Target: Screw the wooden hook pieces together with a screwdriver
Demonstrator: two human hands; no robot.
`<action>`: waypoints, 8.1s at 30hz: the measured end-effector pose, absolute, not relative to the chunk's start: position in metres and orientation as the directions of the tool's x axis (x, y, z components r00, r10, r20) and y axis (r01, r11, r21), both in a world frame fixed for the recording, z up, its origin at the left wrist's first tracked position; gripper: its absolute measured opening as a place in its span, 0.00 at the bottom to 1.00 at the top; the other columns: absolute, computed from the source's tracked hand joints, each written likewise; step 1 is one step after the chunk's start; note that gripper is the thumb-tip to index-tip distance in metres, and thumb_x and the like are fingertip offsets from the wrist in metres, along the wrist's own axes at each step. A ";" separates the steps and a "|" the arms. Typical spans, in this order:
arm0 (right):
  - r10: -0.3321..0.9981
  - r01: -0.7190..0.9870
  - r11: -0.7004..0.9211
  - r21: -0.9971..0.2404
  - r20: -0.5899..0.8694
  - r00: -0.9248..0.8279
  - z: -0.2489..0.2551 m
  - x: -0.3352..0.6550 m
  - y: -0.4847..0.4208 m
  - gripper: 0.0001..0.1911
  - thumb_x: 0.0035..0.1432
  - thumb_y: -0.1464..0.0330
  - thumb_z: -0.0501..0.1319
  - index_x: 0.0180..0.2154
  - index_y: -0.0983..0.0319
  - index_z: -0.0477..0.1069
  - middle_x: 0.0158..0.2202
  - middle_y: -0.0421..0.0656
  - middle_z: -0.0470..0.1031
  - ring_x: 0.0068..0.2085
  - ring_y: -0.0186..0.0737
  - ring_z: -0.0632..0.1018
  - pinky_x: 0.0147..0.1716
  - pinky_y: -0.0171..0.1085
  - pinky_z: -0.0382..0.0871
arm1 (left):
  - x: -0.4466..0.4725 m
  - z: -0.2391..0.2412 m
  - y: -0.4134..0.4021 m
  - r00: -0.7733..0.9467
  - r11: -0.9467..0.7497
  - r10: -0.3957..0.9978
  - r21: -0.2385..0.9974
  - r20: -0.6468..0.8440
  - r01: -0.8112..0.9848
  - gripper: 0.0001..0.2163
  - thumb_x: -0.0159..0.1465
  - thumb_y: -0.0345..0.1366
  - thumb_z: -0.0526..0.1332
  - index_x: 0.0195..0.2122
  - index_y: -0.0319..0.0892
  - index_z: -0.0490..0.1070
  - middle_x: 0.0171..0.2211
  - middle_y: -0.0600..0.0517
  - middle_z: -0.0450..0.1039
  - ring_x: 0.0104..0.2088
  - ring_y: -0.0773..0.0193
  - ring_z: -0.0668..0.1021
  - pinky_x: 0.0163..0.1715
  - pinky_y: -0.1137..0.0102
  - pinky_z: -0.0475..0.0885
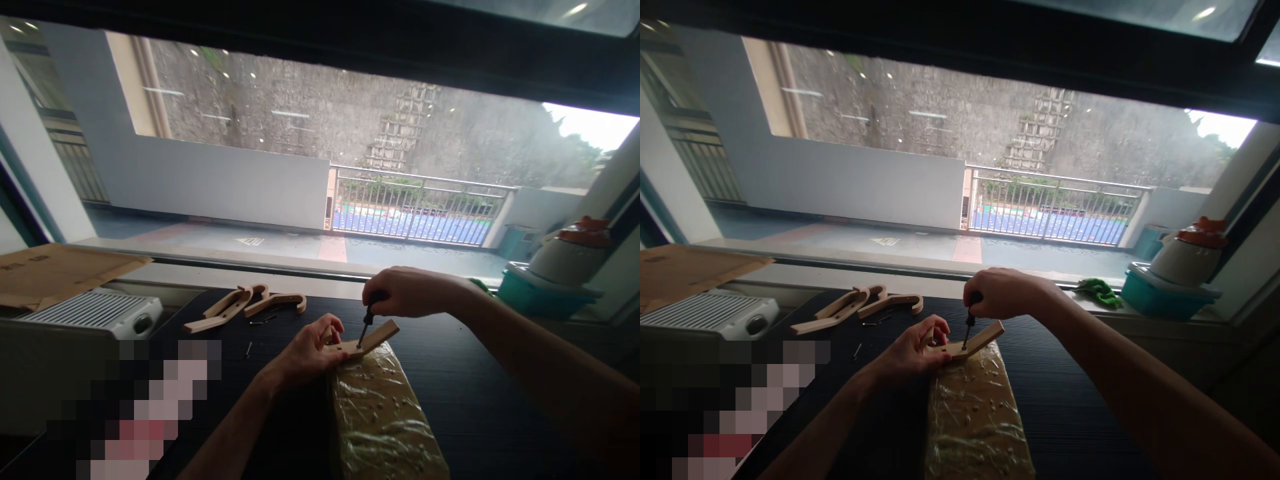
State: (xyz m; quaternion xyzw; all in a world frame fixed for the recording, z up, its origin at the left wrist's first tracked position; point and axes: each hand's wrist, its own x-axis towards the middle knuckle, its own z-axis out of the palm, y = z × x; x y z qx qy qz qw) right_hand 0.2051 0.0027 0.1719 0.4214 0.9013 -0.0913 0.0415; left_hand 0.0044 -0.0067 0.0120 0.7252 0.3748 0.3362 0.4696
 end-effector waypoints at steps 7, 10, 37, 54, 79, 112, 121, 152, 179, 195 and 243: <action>0.745 0.765 0.628 -0.143 -0.173 -0.644 0.165 0.201 0.003 0.13 0.58 0.63 0.55 0.37 0.61 0.75 0.30 0.41 0.75 0.26 0.33 0.70 0.25 0.33 0.60 | 0.003 0.012 -0.005 0.494 -0.278 0.860 0.929 0.128 0.243 0.16 0.55 0.38 0.65 0.41 0.42 0.63 0.33 0.55 0.65 0.32 0.67 0.69 0.31 0.72 0.65; 0.783 0.795 0.594 -0.121 -0.138 -0.606 0.161 0.198 0.003 0.14 0.58 0.61 0.55 0.36 0.62 0.75 0.30 0.42 0.76 0.27 0.33 0.71 0.24 0.33 0.60 | 0.002 0.012 -0.005 0.494 -0.277 0.861 0.928 0.123 0.251 0.16 0.56 0.38 0.65 0.42 0.42 0.63 0.34 0.55 0.65 0.32 0.66 0.69 0.30 0.72 0.65; 0.797 0.799 0.595 -0.087 -0.060 -0.600 0.158 0.198 0.002 0.17 0.61 0.59 0.53 0.35 0.61 0.75 0.29 0.42 0.75 0.26 0.33 0.70 0.24 0.33 0.58 | 0.003 0.013 -0.007 0.490 -0.282 0.862 0.924 0.126 0.259 0.15 0.55 0.39 0.64 0.41 0.43 0.63 0.32 0.56 0.65 0.31 0.66 0.70 0.30 0.72 0.66; 0.780 0.783 0.604 -0.153 -0.088 -0.619 0.156 0.205 0.003 0.13 0.60 0.63 0.54 0.37 0.62 0.74 0.32 0.42 0.76 0.29 0.34 0.72 0.28 0.33 0.62 | 0.004 0.008 -0.004 0.485 -0.285 0.863 0.928 0.139 0.241 0.15 0.55 0.37 0.65 0.41 0.42 0.62 0.32 0.56 0.64 0.31 0.67 0.69 0.29 0.73 0.65; 0.793 0.804 0.589 -0.084 -0.132 -0.595 0.160 0.200 0.007 0.16 0.58 0.58 0.55 0.38 0.61 0.74 0.31 0.43 0.75 0.27 0.34 0.70 0.24 0.34 0.59 | 0.003 0.012 -0.006 0.485 -0.301 0.861 0.921 0.151 0.247 0.16 0.54 0.38 0.65 0.41 0.42 0.63 0.33 0.55 0.65 0.32 0.66 0.70 0.31 0.72 0.66; 0.757 0.770 0.624 -0.132 -0.138 -0.638 0.165 0.200 0.008 0.13 0.59 0.65 0.54 0.39 0.61 0.75 0.35 0.44 0.76 0.30 0.35 0.72 0.27 0.34 0.61 | 0.003 0.007 -0.005 0.472 -0.263 0.873 0.936 0.126 0.236 0.17 0.54 0.40 0.65 0.42 0.43 0.64 0.34 0.55 0.64 0.31 0.67 0.69 0.30 0.73 0.66; 0.794 0.794 0.602 -0.086 -0.036 -0.607 0.155 0.192 0.004 0.15 0.60 0.61 0.53 0.34 0.62 0.74 0.30 0.43 0.75 0.28 0.34 0.71 0.26 0.34 0.59 | 0.003 0.009 -0.005 0.486 -0.277 0.863 0.934 0.138 0.225 0.16 0.55 0.39 0.65 0.41 0.42 0.63 0.34 0.55 0.64 0.31 0.67 0.69 0.29 0.73 0.66; 0.735 0.737 0.645 -0.200 -0.102 -0.671 0.162 0.201 0.004 0.11 0.58 0.64 0.55 0.37 0.60 0.75 0.30 0.41 0.76 0.26 0.32 0.70 0.24 0.32 0.60 | 0.001 0.001 -0.002 0.489 -0.294 0.859 0.929 0.153 0.225 0.15 0.56 0.37 0.65 0.43 0.43 0.63 0.34 0.56 0.64 0.31 0.69 0.68 0.28 0.75 0.63; 0.776 0.782 0.597 -0.178 -0.117 -0.619 0.156 0.203 0.010 0.15 0.60 0.61 0.54 0.36 0.62 0.75 0.30 0.42 0.76 0.25 0.31 0.70 0.23 0.33 0.60 | 0.002 0.004 -0.003 0.488 -0.288 0.861 0.929 0.144 0.234 0.16 0.55 0.38 0.65 0.42 0.43 0.63 0.34 0.55 0.64 0.31 0.68 0.69 0.29 0.74 0.65; 0.707 0.723 0.662 -0.197 -0.157 -0.690 0.160 0.208 0.006 0.12 0.59 0.64 0.54 0.39 0.60 0.74 0.32 0.42 0.77 0.28 0.33 0.72 0.27 0.33 0.62 | 0.002 0.005 -0.004 0.482 -0.283 0.864 0.933 0.147 0.223 0.16 0.55 0.38 0.65 0.41 0.43 0.63 0.34 0.56 0.64 0.31 0.68 0.69 0.29 0.74 0.65; 0.809 0.557 0.571 -0.603 0.300 -0.505 0.102 0.219 0.007 0.12 0.58 0.64 0.57 0.43 0.57 0.72 0.27 0.38 0.77 0.28 0.37 0.75 0.28 0.34 0.64 | 0.000 0.054 -0.010 0.414 -0.380 0.905 0.614 0.094 0.692 0.20 0.52 0.39 0.67 0.47 0.46 0.71 0.43 0.50 0.70 0.41 0.57 0.72 0.38 0.68 0.68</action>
